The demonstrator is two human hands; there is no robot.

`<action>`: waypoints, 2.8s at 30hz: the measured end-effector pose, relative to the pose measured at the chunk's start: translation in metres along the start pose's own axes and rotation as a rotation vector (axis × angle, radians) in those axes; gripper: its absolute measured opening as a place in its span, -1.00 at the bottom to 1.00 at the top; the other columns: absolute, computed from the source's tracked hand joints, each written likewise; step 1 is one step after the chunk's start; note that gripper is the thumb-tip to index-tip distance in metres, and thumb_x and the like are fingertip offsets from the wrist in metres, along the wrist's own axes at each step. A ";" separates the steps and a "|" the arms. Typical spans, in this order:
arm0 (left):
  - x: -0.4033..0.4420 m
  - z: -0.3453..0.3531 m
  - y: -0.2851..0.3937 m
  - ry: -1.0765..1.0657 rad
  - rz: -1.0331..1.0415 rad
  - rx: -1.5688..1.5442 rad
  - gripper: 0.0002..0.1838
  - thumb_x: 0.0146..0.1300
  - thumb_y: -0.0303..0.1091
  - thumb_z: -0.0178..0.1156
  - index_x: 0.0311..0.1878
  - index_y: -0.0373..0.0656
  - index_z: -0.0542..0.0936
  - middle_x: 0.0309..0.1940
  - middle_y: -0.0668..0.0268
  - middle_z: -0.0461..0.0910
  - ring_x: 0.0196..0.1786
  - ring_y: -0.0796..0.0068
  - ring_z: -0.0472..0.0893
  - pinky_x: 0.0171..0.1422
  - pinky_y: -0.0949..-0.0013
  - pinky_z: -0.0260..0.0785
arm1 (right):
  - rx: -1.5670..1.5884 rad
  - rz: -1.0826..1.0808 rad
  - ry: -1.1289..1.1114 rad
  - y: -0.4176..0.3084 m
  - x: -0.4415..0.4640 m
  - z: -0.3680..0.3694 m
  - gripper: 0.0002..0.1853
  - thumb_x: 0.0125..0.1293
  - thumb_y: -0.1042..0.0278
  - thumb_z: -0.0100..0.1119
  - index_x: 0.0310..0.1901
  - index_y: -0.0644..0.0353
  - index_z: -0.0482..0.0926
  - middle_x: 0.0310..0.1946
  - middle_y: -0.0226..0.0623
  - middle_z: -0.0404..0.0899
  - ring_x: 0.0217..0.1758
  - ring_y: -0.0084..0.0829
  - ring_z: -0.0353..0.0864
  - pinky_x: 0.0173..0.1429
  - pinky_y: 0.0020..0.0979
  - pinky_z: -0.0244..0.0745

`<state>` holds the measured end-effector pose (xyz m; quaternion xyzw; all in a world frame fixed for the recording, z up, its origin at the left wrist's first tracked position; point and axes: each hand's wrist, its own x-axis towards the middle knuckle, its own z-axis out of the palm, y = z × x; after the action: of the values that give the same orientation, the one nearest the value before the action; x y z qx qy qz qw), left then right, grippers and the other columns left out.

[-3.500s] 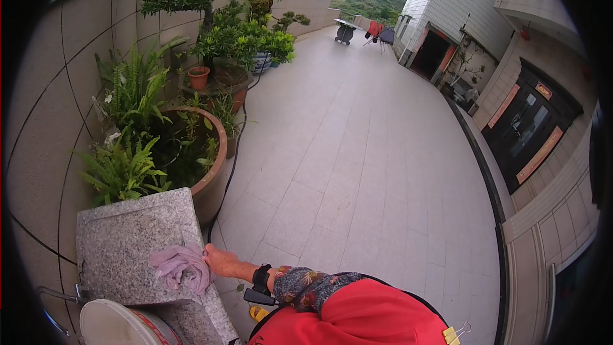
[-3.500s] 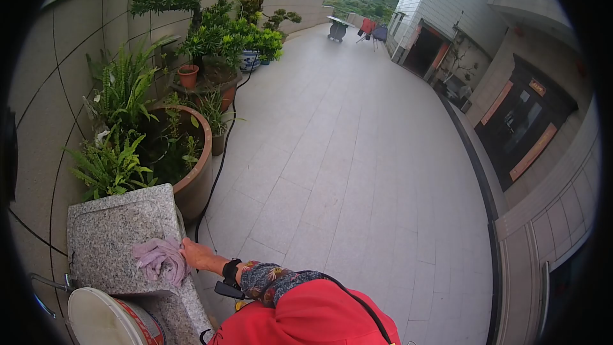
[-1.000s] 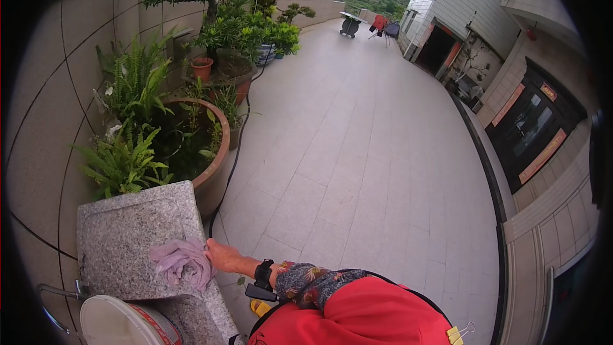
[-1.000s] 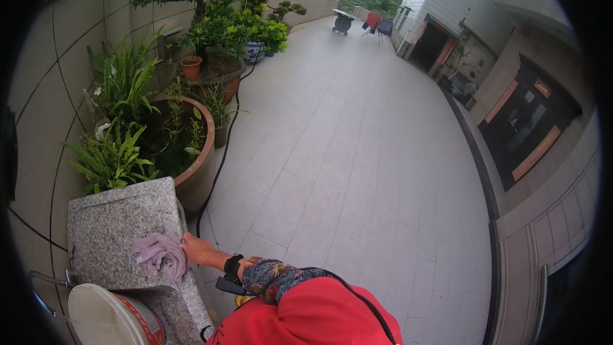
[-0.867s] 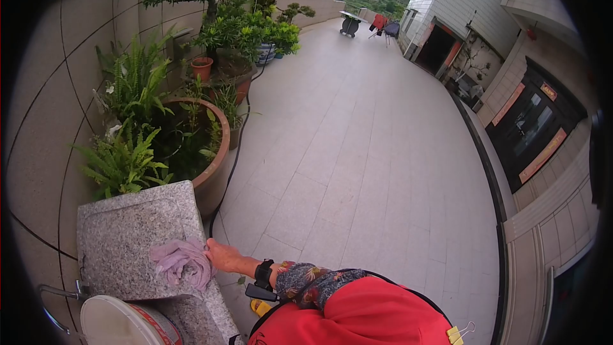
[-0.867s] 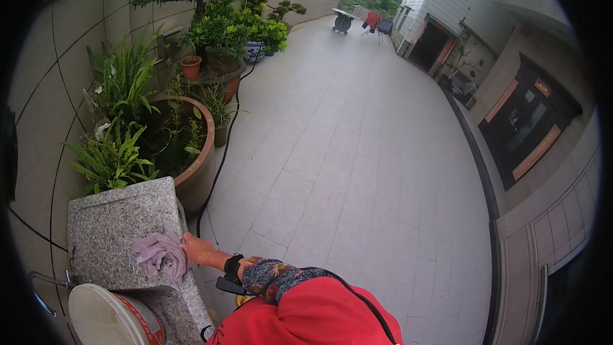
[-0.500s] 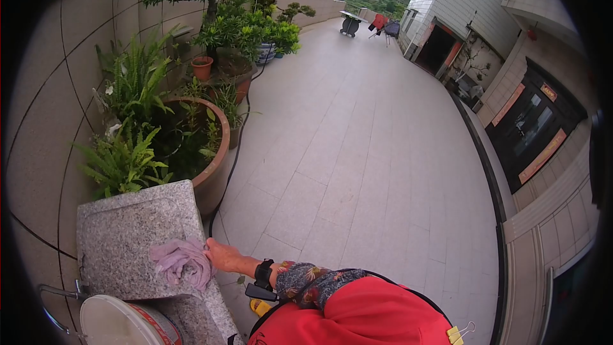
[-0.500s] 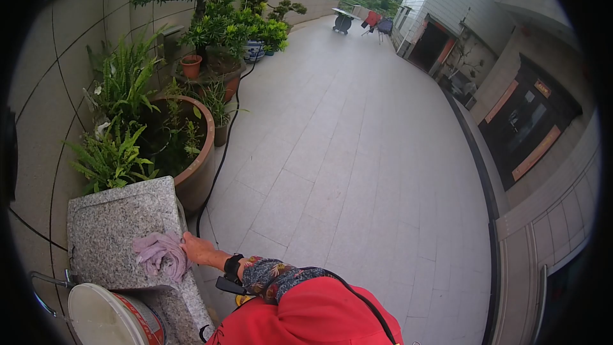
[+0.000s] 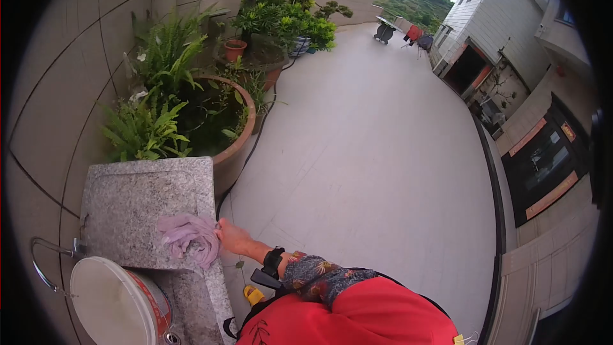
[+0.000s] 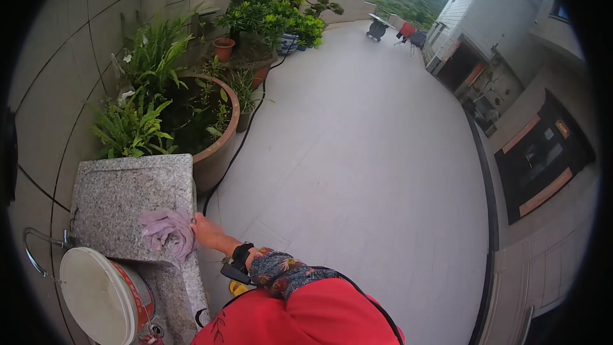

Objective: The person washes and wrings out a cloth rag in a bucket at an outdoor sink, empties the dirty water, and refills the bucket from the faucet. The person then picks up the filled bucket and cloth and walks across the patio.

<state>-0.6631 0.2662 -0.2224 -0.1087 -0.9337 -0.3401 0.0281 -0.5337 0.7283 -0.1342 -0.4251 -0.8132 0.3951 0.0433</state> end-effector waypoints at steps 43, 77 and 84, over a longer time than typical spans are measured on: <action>0.119 -0.113 0.198 0.756 -0.599 -1.441 -0.75 0.23 -0.38 0.01 -0.05 -0.26 0.41 -0.20 0.23 0.51 -0.13 0.42 0.53 -0.07 0.36 0.43 | 1.508 0.440 -1.461 -0.361 0.001 0.204 -0.78 0.34 0.49 -0.09 -0.06 0.43 0.42 -0.07 -0.05 0.48 0.10 -0.22 0.45 0.22 -0.24 0.40; 0.231 -0.076 0.171 -0.146 -0.333 -0.187 -0.73 0.04 -0.45 -0.08 -0.38 -0.47 0.55 -0.49 -0.11 0.56 -0.51 0.03 0.60 -0.45 0.13 0.42 | -0.297 -1.354 -0.639 -0.304 0.033 0.176 -0.83 0.16 0.36 0.01 -0.36 0.25 0.54 -0.32 -0.01 0.53 -0.26 0.00 0.53 -0.16 -0.10 0.41; 0.228 -0.096 0.204 -0.022 -0.426 -0.312 -0.67 0.12 -0.29 -0.08 -0.33 -0.39 0.55 -0.40 -0.16 0.55 -0.29 -0.09 0.56 -0.11 0.04 0.38 | -0.459 -1.468 -0.518 -0.299 0.017 0.162 -0.78 0.16 0.24 0.01 -0.39 0.20 0.56 -0.39 -0.12 0.56 -0.30 -0.05 0.55 -0.18 -0.10 0.42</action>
<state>-0.8424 0.3989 0.0086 0.0835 -0.8720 -0.4770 -0.0713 -0.8070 0.5452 -0.0470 0.3236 -0.9297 0.1752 0.0136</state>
